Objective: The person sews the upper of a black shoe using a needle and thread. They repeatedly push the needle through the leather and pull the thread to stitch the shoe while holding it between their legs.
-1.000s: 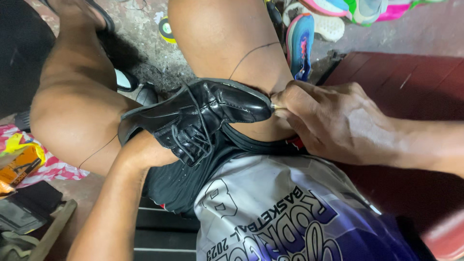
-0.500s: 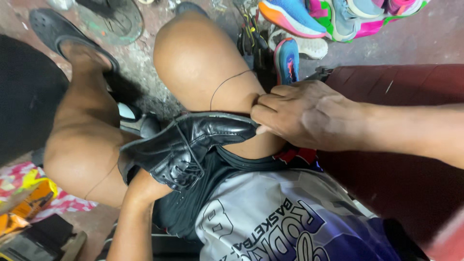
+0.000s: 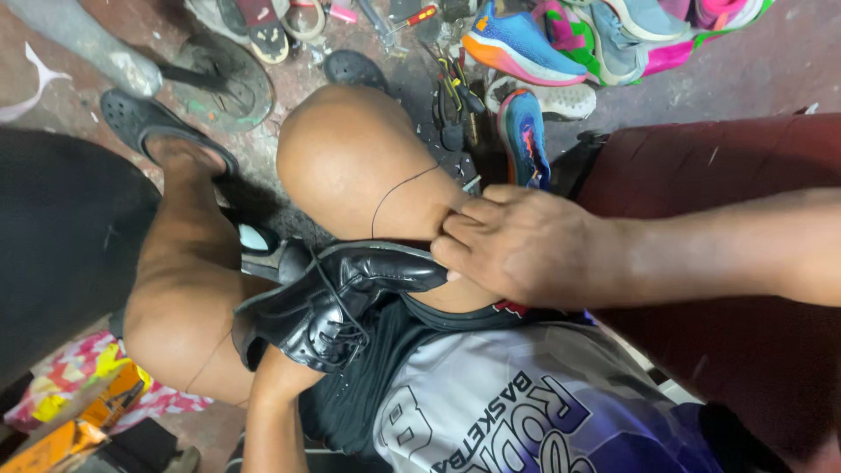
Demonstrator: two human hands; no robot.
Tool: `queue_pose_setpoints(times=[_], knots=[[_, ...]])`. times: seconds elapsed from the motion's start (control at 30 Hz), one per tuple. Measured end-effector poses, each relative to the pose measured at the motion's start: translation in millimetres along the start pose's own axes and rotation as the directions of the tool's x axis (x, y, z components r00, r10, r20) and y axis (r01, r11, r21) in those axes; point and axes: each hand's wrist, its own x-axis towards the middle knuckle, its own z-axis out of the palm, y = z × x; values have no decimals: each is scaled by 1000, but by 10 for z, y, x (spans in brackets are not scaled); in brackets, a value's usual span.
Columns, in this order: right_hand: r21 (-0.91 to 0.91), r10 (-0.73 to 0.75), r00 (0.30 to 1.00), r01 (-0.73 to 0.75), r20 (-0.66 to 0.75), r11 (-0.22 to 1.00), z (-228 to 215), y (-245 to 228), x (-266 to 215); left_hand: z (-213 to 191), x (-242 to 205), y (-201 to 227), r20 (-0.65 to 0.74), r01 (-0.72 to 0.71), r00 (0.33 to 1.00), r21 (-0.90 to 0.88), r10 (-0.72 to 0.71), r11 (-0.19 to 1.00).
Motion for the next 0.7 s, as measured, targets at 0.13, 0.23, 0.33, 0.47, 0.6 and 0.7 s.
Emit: queue_pose_setpoints(times=[0.13,0.23,0.33,0.47,0.6,0.7], knots=[[56,24,1000,-25,18,998,72,182,-3,8,2,-51,-29,-27,999,31,28,999],[-42,35,999,-35,-5,999,119,247,-53,-19,-5,-74,-29,-58,998,47,59,997],[-67,73,997,-73,-5,995,137,345,-93,-18,-42,11,-39,-84,995,72,87,994],[52,42,998,-39,-57,998,96,576,-122,-88,-80,268,-56,-43,997,145,52,989],[86,116,993,-117,9,989,-44,829,-202,-231,-326,561,-171,55,983,-29,-59,998],[63,147,985,-153,85,986,-137,880,-253,-187,-559,760,-445,354,845,51,-296,934]])
